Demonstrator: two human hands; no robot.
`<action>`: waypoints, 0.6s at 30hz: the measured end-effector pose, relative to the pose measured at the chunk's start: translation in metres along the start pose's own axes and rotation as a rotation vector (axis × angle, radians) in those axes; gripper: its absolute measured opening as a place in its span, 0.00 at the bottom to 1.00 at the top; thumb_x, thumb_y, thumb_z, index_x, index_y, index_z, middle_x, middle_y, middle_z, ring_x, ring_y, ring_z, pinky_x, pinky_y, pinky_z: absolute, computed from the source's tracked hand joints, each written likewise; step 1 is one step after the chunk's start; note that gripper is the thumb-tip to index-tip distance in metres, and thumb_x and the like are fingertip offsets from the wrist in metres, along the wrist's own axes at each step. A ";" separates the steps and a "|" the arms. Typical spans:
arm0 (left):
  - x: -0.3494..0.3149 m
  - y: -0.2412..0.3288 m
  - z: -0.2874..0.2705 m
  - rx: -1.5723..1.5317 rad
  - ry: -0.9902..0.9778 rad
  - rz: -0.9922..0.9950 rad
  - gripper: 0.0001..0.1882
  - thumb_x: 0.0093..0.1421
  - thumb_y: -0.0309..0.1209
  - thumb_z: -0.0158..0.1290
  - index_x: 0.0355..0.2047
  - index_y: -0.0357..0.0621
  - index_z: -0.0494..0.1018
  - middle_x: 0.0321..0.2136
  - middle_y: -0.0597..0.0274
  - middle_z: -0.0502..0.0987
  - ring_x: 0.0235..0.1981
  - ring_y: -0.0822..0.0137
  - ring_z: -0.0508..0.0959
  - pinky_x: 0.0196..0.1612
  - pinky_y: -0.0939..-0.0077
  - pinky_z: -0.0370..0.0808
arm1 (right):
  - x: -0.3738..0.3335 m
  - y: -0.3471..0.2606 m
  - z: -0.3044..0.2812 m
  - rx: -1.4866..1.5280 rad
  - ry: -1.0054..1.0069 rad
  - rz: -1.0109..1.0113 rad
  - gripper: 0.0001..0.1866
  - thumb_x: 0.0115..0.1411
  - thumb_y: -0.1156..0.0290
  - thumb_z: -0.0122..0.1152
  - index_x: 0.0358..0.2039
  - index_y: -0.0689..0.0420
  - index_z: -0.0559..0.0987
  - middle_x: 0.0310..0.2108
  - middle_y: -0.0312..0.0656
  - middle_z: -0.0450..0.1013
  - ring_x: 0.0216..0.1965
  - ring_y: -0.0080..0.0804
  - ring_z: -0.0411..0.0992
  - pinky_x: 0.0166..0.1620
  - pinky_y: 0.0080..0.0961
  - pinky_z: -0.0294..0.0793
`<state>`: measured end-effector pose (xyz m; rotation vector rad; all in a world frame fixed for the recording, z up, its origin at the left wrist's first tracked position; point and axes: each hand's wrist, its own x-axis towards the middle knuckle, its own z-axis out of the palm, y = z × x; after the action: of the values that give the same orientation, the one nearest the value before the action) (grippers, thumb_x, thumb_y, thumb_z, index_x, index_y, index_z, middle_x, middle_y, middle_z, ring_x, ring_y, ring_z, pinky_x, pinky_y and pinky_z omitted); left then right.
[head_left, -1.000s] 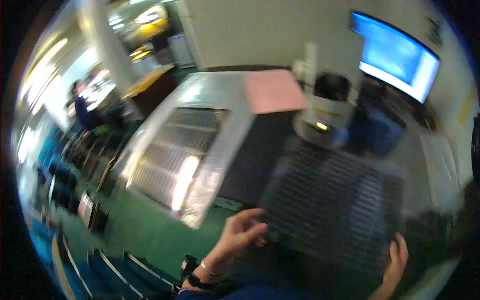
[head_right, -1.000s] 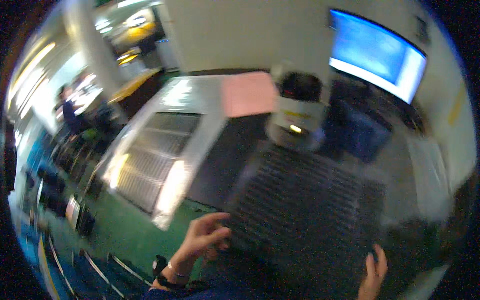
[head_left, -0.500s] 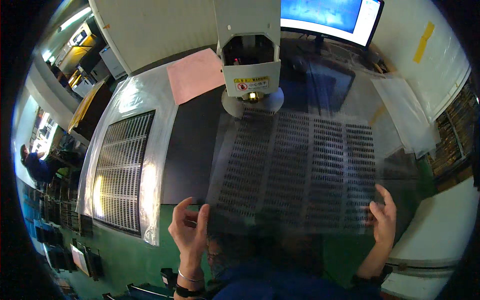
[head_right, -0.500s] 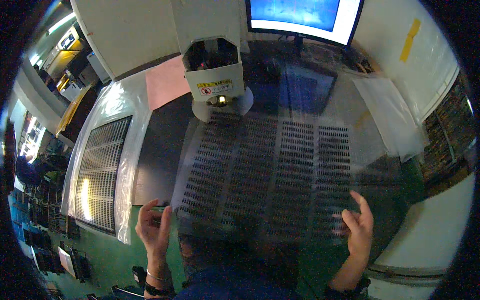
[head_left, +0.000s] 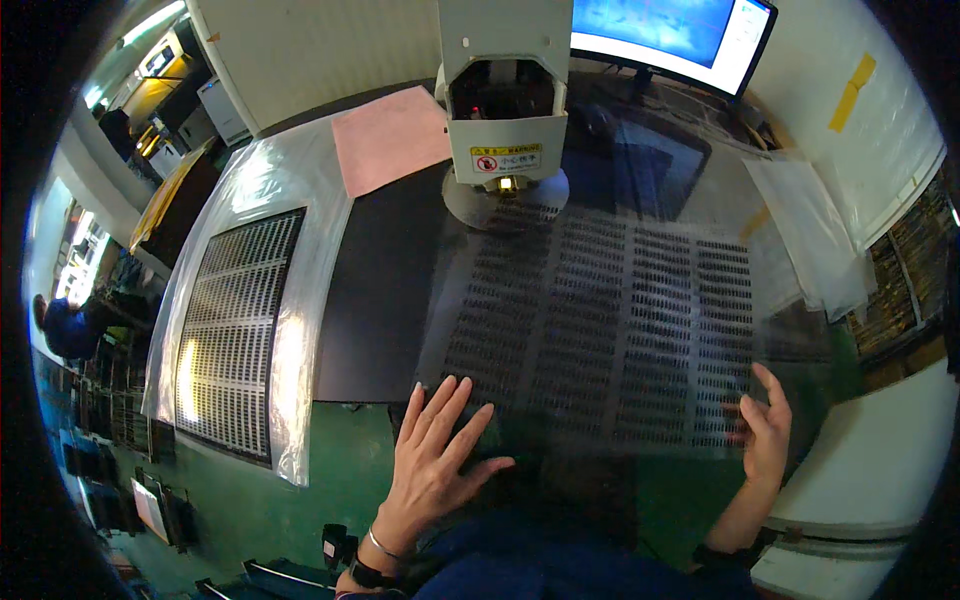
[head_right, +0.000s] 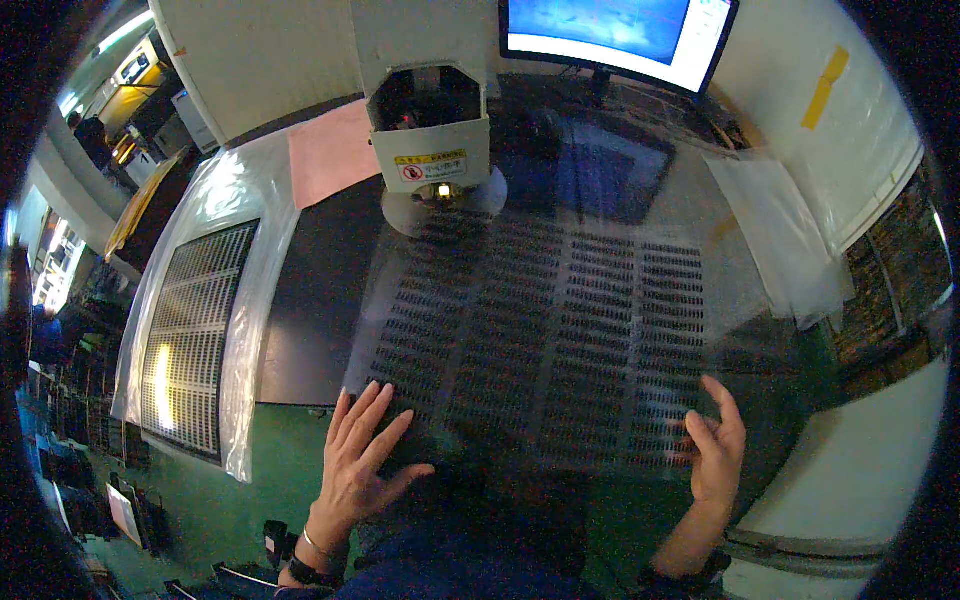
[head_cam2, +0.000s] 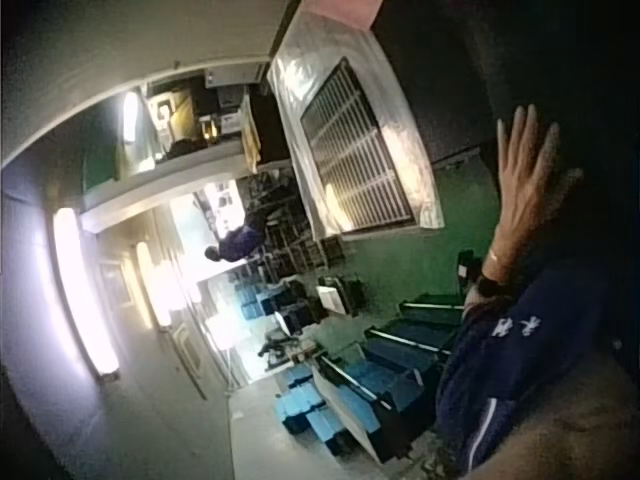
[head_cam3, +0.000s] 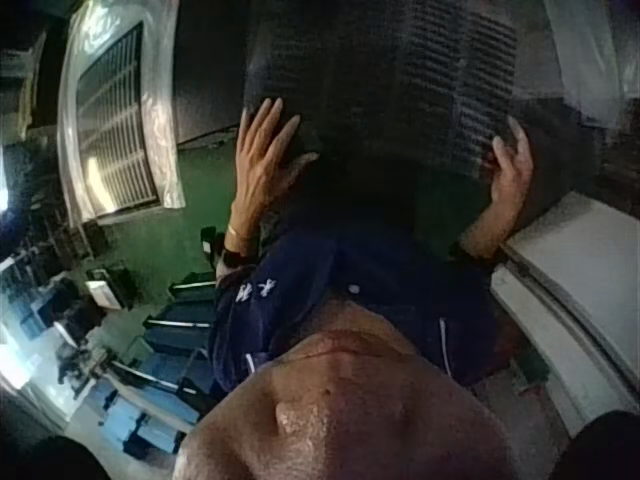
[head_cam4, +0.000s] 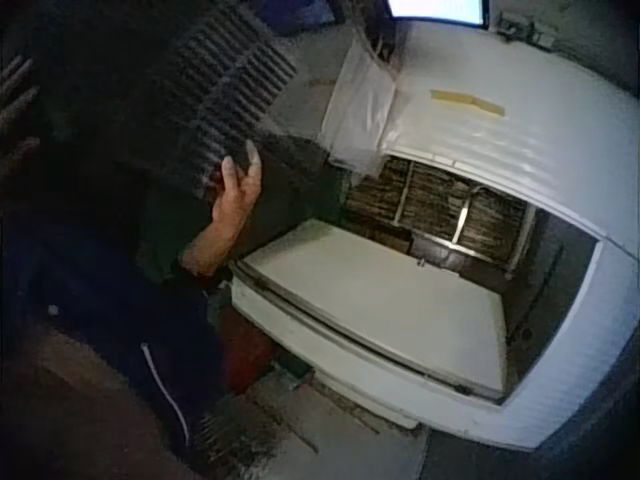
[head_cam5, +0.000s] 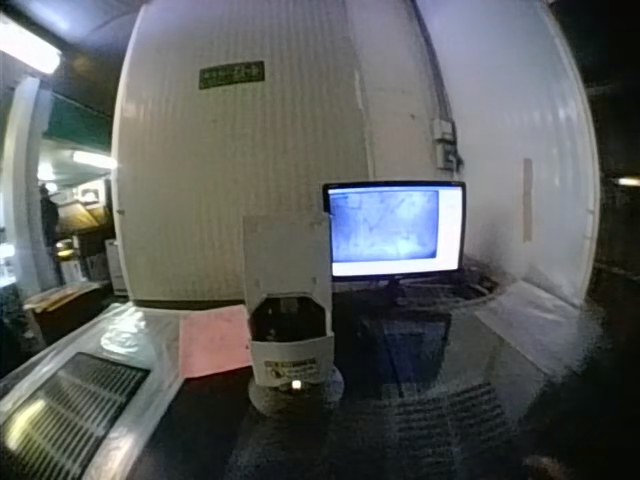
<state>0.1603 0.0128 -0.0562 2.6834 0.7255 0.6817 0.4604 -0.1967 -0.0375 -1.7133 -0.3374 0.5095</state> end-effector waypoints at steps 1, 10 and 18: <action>0.001 -0.002 0.001 -0.003 0.003 0.005 0.32 0.40 0.43 0.64 0.46 0.45 0.70 0.54 0.51 0.63 0.57 0.51 0.61 0.59 0.50 0.52 | 0.000 0.000 0.001 0.009 0.011 -0.004 0.28 0.53 0.71 0.56 0.56 0.56 0.62 0.25 0.40 0.73 0.18 0.17 0.66 0.18 0.13 0.67; 0.009 -0.003 0.000 -0.010 0.008 0.005 0.32 0.41 0.43 0.63 0.46 0.44 0.70 0.54 0.51 0.63 0.57 0.52 0.62 0.59 0.50 0.53 | 0.004 0.000 0.002 0.043 0.004 0.002 0.28 0.53 0.70 0.57 0.55 0.55 0.63 0.27 0.41 0.74 0.17 0.17 0.66 0.18 0.14 0.67; 0.011 -0.005 0.000 -0.005 0.023 0.011 0.31 0.41 0.43 0.63 0.46 0.44 0.70 0.54 0.51 0.64 0.57 0.52 0.62 0.59 0.51 0.54 | 0.006 0.001 0.003 0.051 0.002 0.005 0.28 0.53 0.70 0.57 0.55 0.55 0.63 0.27 0.41 0.74 0.20 0.18 0.68 0.19 0.14 0.68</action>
<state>0.1671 0.0227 -0.0541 2.6812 0.7149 0.7177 0.4642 -0.1909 -0.0402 -1.6662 -0.3157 0.5158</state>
